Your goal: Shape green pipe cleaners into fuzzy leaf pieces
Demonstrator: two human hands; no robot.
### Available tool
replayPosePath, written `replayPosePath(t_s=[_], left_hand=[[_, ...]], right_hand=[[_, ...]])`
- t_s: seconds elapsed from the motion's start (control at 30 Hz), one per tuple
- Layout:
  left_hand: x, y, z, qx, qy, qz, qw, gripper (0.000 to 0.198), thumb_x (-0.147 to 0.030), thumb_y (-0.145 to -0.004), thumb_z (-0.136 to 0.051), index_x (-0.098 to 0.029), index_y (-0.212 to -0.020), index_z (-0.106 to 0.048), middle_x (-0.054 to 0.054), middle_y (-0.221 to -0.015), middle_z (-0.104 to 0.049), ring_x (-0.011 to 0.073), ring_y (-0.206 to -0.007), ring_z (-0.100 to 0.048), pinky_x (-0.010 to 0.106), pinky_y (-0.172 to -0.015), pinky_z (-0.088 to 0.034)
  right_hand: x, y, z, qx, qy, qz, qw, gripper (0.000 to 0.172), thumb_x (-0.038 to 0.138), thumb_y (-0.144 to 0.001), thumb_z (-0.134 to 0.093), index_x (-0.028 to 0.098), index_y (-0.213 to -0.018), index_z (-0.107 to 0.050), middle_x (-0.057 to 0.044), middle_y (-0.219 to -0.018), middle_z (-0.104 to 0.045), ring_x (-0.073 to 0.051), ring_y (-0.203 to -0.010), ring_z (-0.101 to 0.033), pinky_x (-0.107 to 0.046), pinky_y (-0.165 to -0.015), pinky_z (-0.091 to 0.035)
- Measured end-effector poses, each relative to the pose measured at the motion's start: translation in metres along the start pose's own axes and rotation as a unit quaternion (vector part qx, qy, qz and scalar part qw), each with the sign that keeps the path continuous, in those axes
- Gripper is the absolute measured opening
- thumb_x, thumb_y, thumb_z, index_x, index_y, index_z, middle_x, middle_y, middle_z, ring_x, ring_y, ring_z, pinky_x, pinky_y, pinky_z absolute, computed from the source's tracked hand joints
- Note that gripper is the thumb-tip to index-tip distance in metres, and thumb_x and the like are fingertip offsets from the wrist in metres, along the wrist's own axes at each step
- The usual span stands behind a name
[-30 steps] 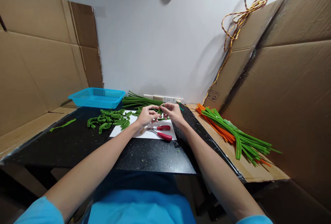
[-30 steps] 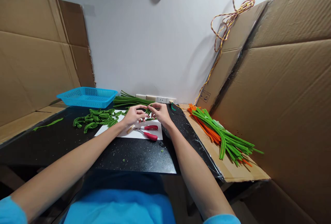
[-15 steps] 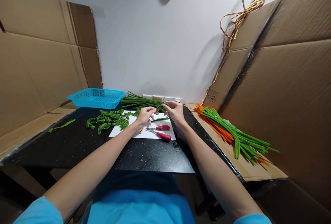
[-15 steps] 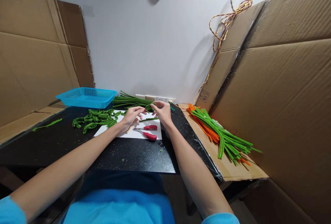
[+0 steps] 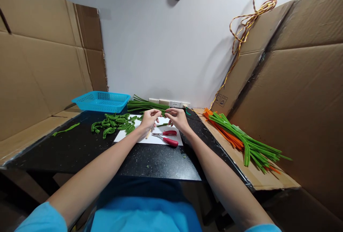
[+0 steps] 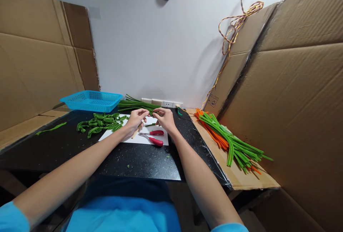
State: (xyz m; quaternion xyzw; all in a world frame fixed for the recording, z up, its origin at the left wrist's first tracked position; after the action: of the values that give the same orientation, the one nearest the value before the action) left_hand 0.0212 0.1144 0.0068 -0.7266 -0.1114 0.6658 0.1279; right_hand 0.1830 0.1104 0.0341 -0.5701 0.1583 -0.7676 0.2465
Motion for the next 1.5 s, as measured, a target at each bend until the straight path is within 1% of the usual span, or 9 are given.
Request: replayPosePath(t_s=[0.13,0.27,0.43,0.7,0.83,1.1,1.23,1.4,1.5], left_hand=[[0.0,-0.001,0.001,-0.006,-0.004,-0.011,1.0,0.028,-0.04,-0.081,-0.076,-0.013,-0.088,-0.07,0.006,-0.081,-0.07,0.0085,-0.051,-0.054,0.017,-0.035,-0.037],[0.002,-0.002,0.003,-0.012,-0.016,-0.02,1.0,0.029,-0.042,-0.082,-0.076,-0.014,-0.084,-0.07,0.002,-0.074,-0.066,0.0082,-0.048,-0.053,0.017,-0.035,-0.034],[0.003,-0.002,0.006,-0.014,-0.04,-0.021,0.999,0.028,-0.042,-0.085,-0.076,-0.014,-0.088,-0.074,-0.004,-0.054,-0.055,0.0068,-0.037,-0.042,0.018,-0.034,-0.03],[-0.004,0.003,-0.002,0.021,-0.057,-0.028,0.998,0.024,-0.032,-0.083,-0.078,-0.011,-0.094,-0.075,0.007,-0.08,-0.073,0.0139,-0.058,-0.064,0.019,-0.039,-0.043],[-0.004,0.004,-0.005,0.043,-0.074,-0.032,0.996,0.015,-0.026,-0.083,-0.078,-0.012,-0.088,-0.075,0.006,-0.077,-0.072,0.013,-0.056,-0.063,0.018,-0.039,-0.042],[-0.001,0.002,-0.003,0.035,-0.101,-0.037,0.994,0.014,-0.025,-0.086,-0.074,-0.013,-0.093,-0.073,0.006,-0.079,-0.071,0.0129,-0.057,-0.061,0.018,-0.039,-0.041],[-0.001,0.004,-0.005,0.044,-0.119,-0.04,0.991,0.011,-0.023,-0.087,-0.07,-0.013,-0.093,-0.073,0.006,-0.083,-0.072,0.0129,-0.057,-0.061,0.019,-0.041,-0.042],[-0.002,0.005,-0.008,0.056,-0.14,-0.044,0.988,0.007,-0.02,-0.087,-0.07,-0.013,-0.085,-0.072,0.004,-0.077,-0.071,0.0103,-0.051,-0.057,0.02,-0.046,-0.043],[-0.002,0.005,-0.009,0.061,-0.142,-0.046,0.987,0.007,-0.02,-0.086,-0.072,-0.013,-0.085,-0.073,0.004,-0.077,-0.071,0.0103,-0.052,-0.057,0.021,-0.048,-0.044]], right_hand=[[0.0,0.001,-0.005,0.015,0.018,0.01,1.0,0.039,0.047,-0.083,-0.073,0.012,-0.1,-0.076,-0.007,-0.074,-0.077,-0.012,-0.042,-0.062,-0.02,-0.036,-0.048],[0.003,0.003,-0.009,0.026,0.03,0.011,0.999,0.038,0.049,-0.084,-0.071,0.012,-0.089,-0.078,-0.007,-0.069,-0.075,-0.013,-0.042,-0.063,-0.021,-0.036,-0.049],[0.004,0.003,-0.013,0.04,0.034,0.006,0.999,0.038,0.05,-0.085,-0.069,0.012,-0.083,-0.075,-0.007,-0.066,-0.073,-0.015,-0.045,-0.065,-0.023,-0.039,-0.052],[0.005,0.004,-0.011,0.025,0.068,0.02,0.997,0.023,0.036,-0.089,-0.058,0.016,-0.092,-0.068,-0.001,-0.062,-0.068,-0.014,-0.043,-0.065,-0.02,-0.04,-0.048],[0.008,0.006,-0.01,0.021,0.102,0.044,0.994,0.016,0.029,-0.089,-0.057,0.018,-0.091,-0.069,0.002,-0.058,-0.065,-0.014,-0.043,-0.064,-0.019,-0.042,-0.045],[0.011,0.004,-0.011,0.011,0.145,0.061,0.987,0.015,0.022,-0.085,-0.059,0.017,-0.093,-0.071,-0.002,-0.069,-0.073,-0.014,-0.054,-0.068,-0.02,-0.052,-0.05],[0.009,0.003,-0.01,0.001,0.16,0.051,0.986,0.013,0.019,-0.08,-0.062,0.017,-0.089,-0.071,-0.003,-0.076,-0.076,-0.015,-0.056,-0.07,-0.02,-0.052,-0.05],[0.012,0.004,-0.012,-0.003,0.168,0.029,0.985,0.01,0.013,-0.074,-0.063,0.016,-0.08,-0.07,-0.001,-0.064,-0.073,-0.014,-0.043,-0.065,-0.019,-0.043,-0.045],[0.015,0.004,-0.011,-0.015,0.169,0.019,0.985,0.008,0.012,-0.071,-0.064,0.016,-0.075,-0.069,0.001,-0.054,-0.068,-0.015,-0.042,-0.066,-0.019,-0.045,-0.047]])
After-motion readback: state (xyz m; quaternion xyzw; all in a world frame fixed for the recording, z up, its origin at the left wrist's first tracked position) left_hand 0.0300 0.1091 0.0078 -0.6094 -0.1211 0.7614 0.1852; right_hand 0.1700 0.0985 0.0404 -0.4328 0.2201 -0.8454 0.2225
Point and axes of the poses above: each hand's wrist, its own y-axis away from the middle knuckle, its own z-axis out of the back of the hand, x = y × z, the point moved 7 cm from there along -y, towards the middle knuckle
